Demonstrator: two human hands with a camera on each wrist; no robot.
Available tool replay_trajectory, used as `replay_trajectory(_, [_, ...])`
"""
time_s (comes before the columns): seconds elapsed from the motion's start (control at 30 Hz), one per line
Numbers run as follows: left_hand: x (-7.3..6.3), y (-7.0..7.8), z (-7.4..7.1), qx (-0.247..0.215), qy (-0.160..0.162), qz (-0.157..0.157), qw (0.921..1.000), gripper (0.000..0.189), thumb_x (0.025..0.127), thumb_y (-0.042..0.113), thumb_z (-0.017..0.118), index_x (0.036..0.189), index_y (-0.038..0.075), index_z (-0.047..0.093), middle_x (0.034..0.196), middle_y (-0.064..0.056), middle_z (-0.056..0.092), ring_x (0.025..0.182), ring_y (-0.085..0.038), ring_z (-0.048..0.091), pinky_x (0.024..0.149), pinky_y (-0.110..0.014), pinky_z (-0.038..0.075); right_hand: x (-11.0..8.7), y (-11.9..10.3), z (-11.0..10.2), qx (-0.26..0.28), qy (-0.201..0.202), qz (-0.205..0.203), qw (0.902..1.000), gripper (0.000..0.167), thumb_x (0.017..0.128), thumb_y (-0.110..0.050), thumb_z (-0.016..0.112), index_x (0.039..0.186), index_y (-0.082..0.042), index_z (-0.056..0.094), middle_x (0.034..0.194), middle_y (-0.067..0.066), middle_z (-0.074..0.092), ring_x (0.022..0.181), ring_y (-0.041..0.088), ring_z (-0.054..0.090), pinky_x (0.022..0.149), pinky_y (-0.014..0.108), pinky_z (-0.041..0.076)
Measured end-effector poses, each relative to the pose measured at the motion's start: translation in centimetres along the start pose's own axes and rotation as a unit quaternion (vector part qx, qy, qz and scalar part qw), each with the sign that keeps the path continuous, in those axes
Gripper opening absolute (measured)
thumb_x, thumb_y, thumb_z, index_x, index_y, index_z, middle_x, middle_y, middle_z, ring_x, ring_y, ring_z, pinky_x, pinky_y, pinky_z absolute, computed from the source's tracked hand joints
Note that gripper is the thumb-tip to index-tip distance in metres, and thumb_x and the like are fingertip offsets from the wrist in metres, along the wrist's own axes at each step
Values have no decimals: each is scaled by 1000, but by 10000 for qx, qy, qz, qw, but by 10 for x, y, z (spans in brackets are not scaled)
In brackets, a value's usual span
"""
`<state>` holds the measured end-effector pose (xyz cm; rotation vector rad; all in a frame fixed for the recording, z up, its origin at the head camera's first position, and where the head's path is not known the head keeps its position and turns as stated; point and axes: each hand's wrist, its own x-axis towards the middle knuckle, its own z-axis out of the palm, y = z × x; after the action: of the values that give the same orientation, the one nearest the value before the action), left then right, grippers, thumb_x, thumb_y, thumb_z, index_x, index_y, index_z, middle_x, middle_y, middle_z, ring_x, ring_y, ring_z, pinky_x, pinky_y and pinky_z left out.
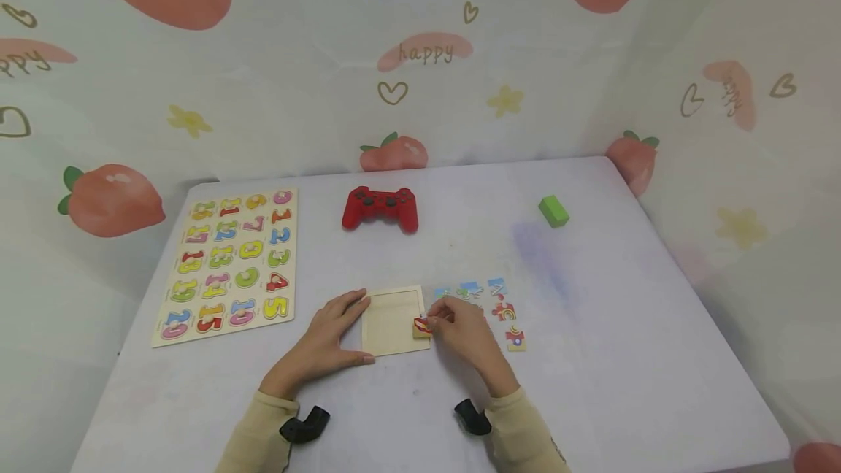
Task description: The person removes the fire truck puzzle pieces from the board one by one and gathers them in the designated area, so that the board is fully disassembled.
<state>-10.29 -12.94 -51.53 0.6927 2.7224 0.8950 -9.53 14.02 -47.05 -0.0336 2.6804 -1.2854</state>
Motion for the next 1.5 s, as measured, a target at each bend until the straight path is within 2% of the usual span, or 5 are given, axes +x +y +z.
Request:
replay_trajectory(0.37, [0, 0, 0, 39, 29, 11, 10000, 97, 73, 59, 74, 150, 19, 32, 157, 4, 24, 144, -21, 21, 112, -49, 25, -18, 27, -44, -389, -446, 271, 9979, 5, 87, -12, 68, 87, -7, 66, 76, -3, 65, 68, 11, 55, 56, 27, 43])
replay_trajectory(0.67, [1, 2, -1, 58, 17, -67, 10000, 96, 72, 57, 75, 150, 19, 33, 157, 4, 24, 144, -21, 21, 112, -49, 25, -20, 31, -39, -216, -721, -117, 9971, 5, 84, -5, 70, 85, -9, 65, 77, -2, 64, 68, 11, 56, 58, 23, 46])
replay_trajectory(0.93, [2, 1, 0, 54, 34, -84, 9999, 96, 72, 58, 75, 150, 19, 34, 157, 4, 24, 144, -20, 21, 112, -50, 25, -22, 25, -36, -517, -620, -9, 9967, 8, 83, -6, 72, 83, -11, 65, 75, -3, 61, 67, 10, 52, 57, 22, 43])
replay_trajectory(1.27, [1, 2, 0, 47, 37, -81, 9999, 96, 72, 58, 75, 150, 19, 34, 157, 4, 24, 143, -21, 21, 111, -50, 26, -23, 25, -34, -898, -572, -358, 9937, 9, 82, -7, 73, 83, -12, 66, 75, -7, 60, 68, 7, 50, 62, 22, 42])
replay_trajectory(1.5, [1, 2, 0, 31, 15, -97, 9999, 95, 72, 57, 74, 150, 19, 34, 157, 4, 24, 143, -21, 21, 111, -50, 26, -26, 21, -33, -1258, -519, -94, 9906, 12, 80, -13, 76, 87, -14, 66, 66, -5, 49, 60, 9, 44, 55, 24, 37])
